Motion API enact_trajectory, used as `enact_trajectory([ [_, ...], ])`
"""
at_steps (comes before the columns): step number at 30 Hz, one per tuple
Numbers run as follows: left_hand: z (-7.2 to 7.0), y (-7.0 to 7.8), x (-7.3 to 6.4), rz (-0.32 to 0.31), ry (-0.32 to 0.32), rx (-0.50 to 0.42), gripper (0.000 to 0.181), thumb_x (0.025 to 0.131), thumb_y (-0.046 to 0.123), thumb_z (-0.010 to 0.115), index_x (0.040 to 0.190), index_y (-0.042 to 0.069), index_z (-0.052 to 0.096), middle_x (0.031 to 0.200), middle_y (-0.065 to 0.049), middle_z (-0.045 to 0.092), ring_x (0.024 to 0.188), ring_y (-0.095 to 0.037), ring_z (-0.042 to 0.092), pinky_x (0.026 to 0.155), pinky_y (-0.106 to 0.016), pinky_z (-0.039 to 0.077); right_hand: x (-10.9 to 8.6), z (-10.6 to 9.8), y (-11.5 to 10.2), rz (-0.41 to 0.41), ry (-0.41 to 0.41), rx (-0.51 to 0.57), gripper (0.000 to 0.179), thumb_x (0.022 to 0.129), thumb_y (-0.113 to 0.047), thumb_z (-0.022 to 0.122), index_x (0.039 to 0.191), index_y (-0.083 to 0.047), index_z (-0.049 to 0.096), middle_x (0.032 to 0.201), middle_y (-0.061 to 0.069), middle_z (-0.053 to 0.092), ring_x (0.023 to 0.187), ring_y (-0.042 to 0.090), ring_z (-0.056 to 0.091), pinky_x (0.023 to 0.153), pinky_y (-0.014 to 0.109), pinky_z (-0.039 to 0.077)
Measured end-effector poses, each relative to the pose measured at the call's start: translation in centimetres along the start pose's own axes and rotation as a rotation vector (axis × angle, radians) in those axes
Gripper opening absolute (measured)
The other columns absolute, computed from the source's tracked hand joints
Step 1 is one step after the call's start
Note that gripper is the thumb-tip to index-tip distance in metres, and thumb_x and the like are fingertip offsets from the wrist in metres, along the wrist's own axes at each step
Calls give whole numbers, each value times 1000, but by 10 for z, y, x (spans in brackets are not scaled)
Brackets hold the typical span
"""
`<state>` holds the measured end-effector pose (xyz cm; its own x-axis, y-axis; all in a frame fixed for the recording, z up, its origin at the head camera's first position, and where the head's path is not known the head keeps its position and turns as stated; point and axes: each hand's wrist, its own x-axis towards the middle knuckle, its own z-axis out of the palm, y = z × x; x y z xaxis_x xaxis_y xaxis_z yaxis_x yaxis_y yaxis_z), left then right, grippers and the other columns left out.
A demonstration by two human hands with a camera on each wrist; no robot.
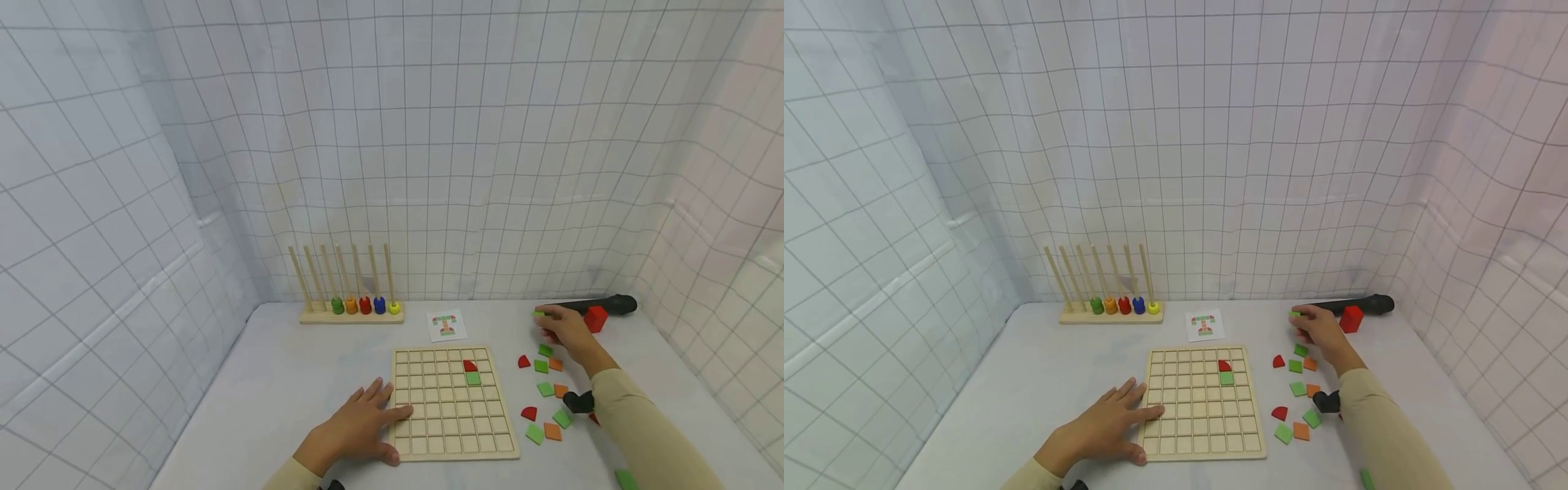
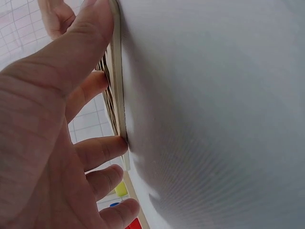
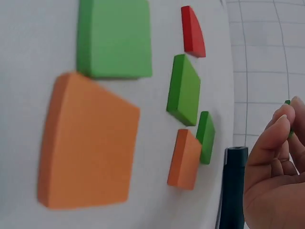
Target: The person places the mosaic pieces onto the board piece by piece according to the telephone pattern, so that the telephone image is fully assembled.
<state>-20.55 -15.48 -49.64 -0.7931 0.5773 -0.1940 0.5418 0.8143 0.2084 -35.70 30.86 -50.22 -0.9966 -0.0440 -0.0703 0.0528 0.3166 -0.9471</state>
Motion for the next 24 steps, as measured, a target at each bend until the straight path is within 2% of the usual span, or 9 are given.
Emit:
enact_trajectory([
  [5, 2, 2, -1, -26, -2, -8, 85, 72, 68, 75, 149, 45, 49, 162, -17, 37, 150, -45, 26, 110, -65, 35, -4, 11, -17, -22, -27, 48, 60, 101, -23, 66, 151, 3, 42, 101, 11, 63, 79, 16, 60, 72, 27, 56],
  [11, 2, 1, 0, 7, 33, 38, 86, 72, 70, 74, 150, 44, 49, 160, -18, 39, 146, -47, 33, 110, -64, 35, -7, 25, -35, -56, -31, 88, 61, 100, -23, 68, 149, 2, 42, 99, 8, 65, 79, 18, 63, 72, 28, 56],
  [16, 2, 2, 1, -7, 25, 11, 86, 71, 70, 73, 149, 46, 49, 161, -17, 38, 148, -47, 29, 111, -66, 31, -10, 38, -44, -51, -68, 103, 56, 99, -23, 68, 144, 2, 44, 96, 2, 67, 80, 18, 63, 73, 30, 56],
  [24, 1, 1, 0, -27, 6, 16, 89, 70, 72, 72, 151, 49, 44, 164, -17, 32, 150, -48, 23, 108, -67, 33, -18, 65, -56, -28, -177, 166, 54, 98, -17, 69, 143, 2, 47, 95, 4, 68, 75, 12, 62, 68, 25, 54],
])
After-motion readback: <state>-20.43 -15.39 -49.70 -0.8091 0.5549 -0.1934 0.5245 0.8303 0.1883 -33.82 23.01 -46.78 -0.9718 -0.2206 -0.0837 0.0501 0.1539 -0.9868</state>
